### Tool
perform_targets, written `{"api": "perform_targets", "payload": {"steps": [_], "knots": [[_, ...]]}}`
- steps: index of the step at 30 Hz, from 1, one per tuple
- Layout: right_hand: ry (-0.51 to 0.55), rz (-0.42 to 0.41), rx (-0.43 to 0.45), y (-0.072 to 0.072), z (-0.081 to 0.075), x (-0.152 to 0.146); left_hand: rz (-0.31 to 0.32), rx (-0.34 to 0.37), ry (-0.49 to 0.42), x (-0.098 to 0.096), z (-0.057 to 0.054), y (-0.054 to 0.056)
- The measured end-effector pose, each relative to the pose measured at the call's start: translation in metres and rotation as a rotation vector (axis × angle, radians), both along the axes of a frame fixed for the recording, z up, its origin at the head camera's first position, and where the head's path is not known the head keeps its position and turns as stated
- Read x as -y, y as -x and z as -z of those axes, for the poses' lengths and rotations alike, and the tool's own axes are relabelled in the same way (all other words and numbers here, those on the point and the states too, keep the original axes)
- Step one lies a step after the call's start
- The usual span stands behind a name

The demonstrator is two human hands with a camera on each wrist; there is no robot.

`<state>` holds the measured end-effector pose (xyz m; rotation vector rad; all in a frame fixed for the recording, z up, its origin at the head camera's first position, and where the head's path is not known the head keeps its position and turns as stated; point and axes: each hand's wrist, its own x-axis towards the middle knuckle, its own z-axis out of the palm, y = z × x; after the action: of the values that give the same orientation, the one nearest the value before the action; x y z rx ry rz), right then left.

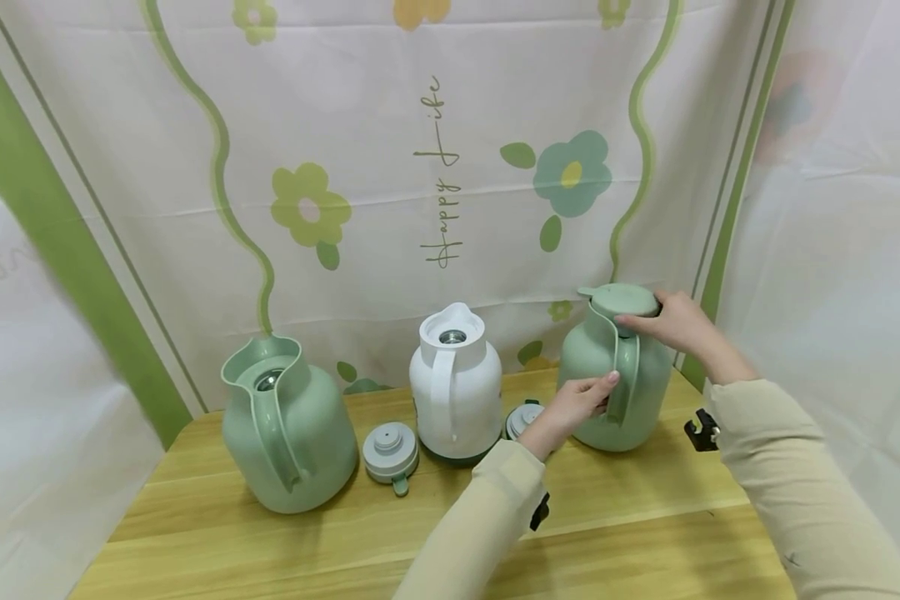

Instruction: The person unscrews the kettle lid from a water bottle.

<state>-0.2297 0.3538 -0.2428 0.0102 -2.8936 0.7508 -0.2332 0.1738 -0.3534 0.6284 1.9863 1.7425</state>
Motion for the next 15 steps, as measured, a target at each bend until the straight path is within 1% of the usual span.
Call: {"api": "perform_targets", "payload": {"steps": [2,9,15], "knots": [[-0.012,0.014,-0.024,0.001,0.002,0.003,0.001,-0.002,0.0,0.0,0.0,-0.001],[0.005,0.086,-0.048,0.004,0.006,0.012,0.003,0.012,-0.004,0.0,-0.001,-0.001],[0.027,0.103,-0.093,0.005,0.008,0.01,0.011,0.019,-0.01,0.0,-0.001,0.0]]}}
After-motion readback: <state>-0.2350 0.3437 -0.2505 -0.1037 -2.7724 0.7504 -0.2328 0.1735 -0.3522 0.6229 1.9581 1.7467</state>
